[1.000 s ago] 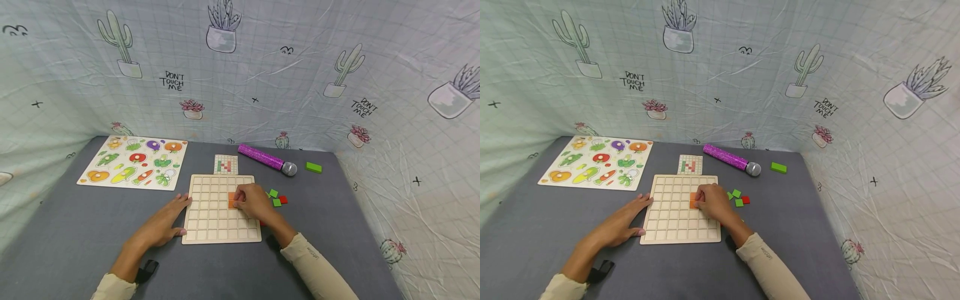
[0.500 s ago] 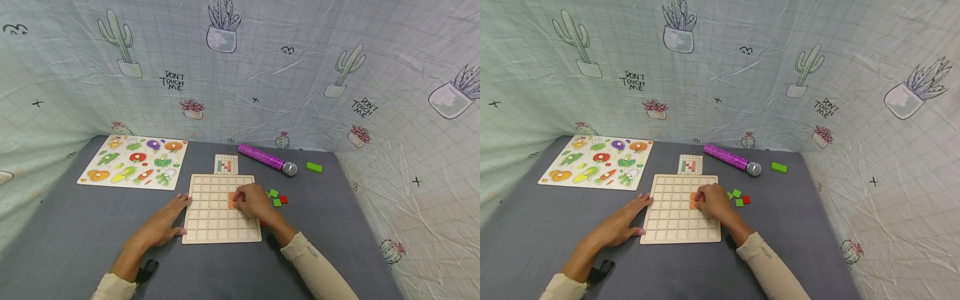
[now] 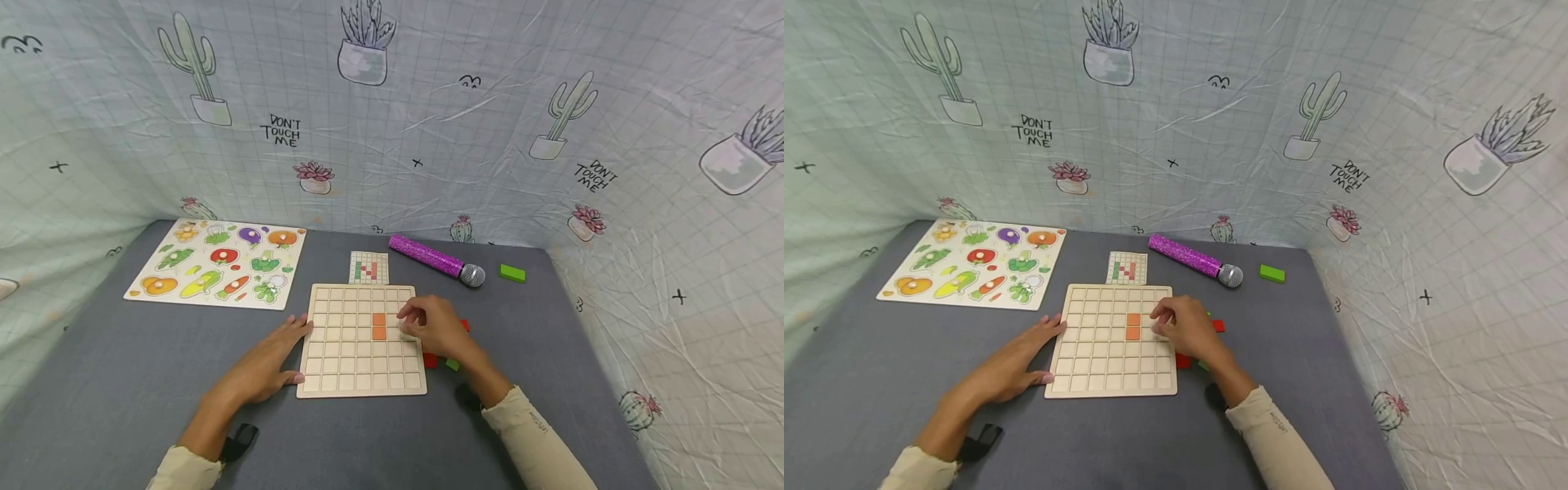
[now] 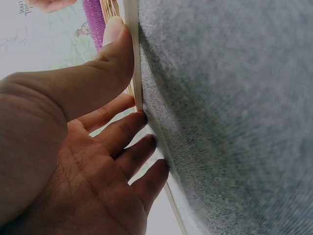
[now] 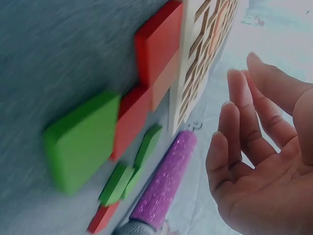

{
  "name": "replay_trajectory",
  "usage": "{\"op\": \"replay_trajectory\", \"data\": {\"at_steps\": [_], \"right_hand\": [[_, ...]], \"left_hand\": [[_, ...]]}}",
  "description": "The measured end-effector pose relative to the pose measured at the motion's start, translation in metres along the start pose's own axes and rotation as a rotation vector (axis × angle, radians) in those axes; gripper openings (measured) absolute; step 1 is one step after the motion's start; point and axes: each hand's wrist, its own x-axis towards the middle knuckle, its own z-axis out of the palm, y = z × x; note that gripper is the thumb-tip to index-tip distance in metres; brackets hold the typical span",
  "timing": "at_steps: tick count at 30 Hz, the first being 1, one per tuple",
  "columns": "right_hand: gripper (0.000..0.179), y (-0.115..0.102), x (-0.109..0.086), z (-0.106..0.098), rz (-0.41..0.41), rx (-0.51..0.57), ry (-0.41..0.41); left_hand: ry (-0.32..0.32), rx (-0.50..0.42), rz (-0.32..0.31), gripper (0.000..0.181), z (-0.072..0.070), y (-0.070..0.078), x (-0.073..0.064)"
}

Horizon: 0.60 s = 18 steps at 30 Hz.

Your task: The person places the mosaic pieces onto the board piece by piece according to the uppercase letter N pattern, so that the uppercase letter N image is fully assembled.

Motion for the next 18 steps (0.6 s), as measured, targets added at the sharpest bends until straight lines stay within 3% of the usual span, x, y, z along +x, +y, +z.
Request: {"op": "replay_trajectory", "data": {"at_steps": [9,18], "right_hand": [[0.018,0.02,-0.016,-0.012,0.007,-0.002,-0.022],[0.022,0.034,-0.028,-0.012,0.058,-0.104,-0.023]], "left_hand": [[-0.001,0.005,0.007,0.087,0.0,-0.002,-0.001],[-0.006,0.004,0.0,0.087,-0.001,0.0,0.0]]}}
